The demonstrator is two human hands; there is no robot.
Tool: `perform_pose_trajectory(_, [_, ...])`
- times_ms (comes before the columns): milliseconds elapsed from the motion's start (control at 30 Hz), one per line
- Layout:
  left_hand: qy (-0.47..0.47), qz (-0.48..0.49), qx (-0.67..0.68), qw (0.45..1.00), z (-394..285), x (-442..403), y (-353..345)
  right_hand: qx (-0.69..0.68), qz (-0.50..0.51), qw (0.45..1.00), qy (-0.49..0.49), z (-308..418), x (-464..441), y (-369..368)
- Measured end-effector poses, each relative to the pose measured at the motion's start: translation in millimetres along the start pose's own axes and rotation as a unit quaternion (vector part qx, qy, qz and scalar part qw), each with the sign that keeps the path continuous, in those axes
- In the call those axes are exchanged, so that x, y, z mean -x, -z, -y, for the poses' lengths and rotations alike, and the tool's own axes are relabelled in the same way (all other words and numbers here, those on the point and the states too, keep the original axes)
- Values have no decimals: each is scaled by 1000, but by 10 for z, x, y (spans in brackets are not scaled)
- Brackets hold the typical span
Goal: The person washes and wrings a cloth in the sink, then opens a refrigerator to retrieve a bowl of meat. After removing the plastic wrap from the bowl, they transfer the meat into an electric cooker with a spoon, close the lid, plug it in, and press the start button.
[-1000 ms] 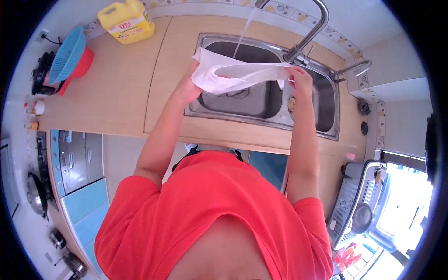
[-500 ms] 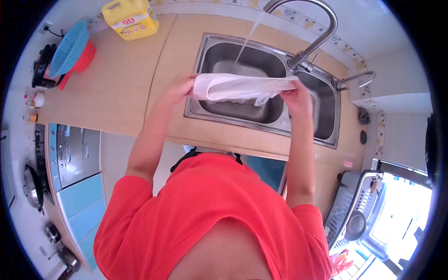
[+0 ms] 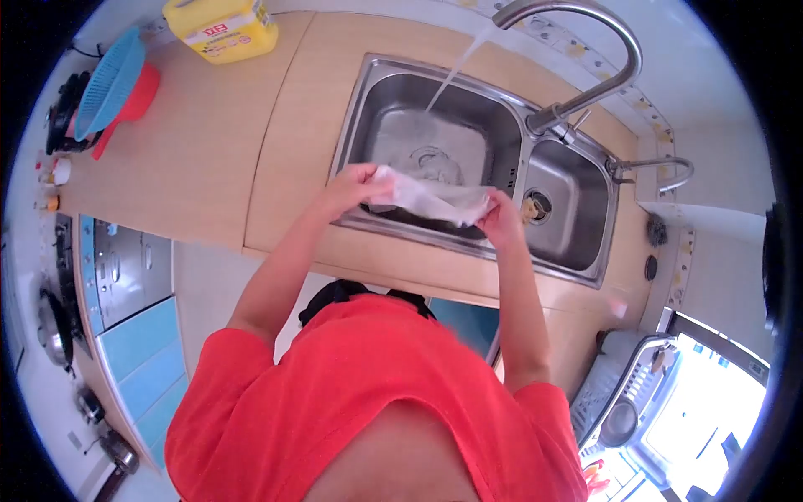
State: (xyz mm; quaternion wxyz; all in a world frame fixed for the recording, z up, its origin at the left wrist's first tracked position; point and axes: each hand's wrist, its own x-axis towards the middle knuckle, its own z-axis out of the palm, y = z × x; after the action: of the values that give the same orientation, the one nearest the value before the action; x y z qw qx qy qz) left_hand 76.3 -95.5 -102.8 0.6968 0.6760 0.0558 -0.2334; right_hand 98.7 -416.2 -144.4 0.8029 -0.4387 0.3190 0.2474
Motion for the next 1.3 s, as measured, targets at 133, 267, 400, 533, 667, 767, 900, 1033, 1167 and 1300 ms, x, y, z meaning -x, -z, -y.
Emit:
perform_pose_trajectory(133, [-39, -69, 26, 997, 142, -208, 65, 30, 61, 995, 76, 257, 47, 51])
perform_pose_trajectory(267, [-122, -100, -65, 985, 333, -946, -146, 66, -35, 978, 197, 419, -375, -252])
perform_pose_trajectory(400, [-104, -225, -437, 865, 765, -1703, -452, 520, -225, 727, 388, -60, -1601, -213])
perform_pose_trajectory(533, [-212, -340, -558, 727, 1373, -2181, -766, 634, -284, 572, 437, -533, -2069, -371])
perform_pose_trajectory(667, [-192, -311, -559, 744, 1530, -2338, -717, 679, -267, 555, 399, -543, -2056, -429])
perform_pose_trajectory(767, [-159, -278, -588, 743, 1488, -2305, -687, 683, -269, 546, 403, -609, -2145, -383])
perform_pose_trajectory(900, [-116, -243, -611, 744, 1266, -2253, -702, 681, -280, 531, 419, -652, -2225, -343])
perform_pose_trajectory(1033, [-175, -297, -609, 714, 1545, -2308, -666, 652, -295, 536, 447, -633, -2143, -400])
perform_pose_trajectory(1167, [-204, -305, -577, 730, 1450, -2247, -630, 586, -285, 597, 468, -510, -1970, -395])
perform_pose_trajectory(1300, [-69, -300, -267, 913, 1232, -2086, -604, 470, -293, 776, 302, -247, -1817, -443])
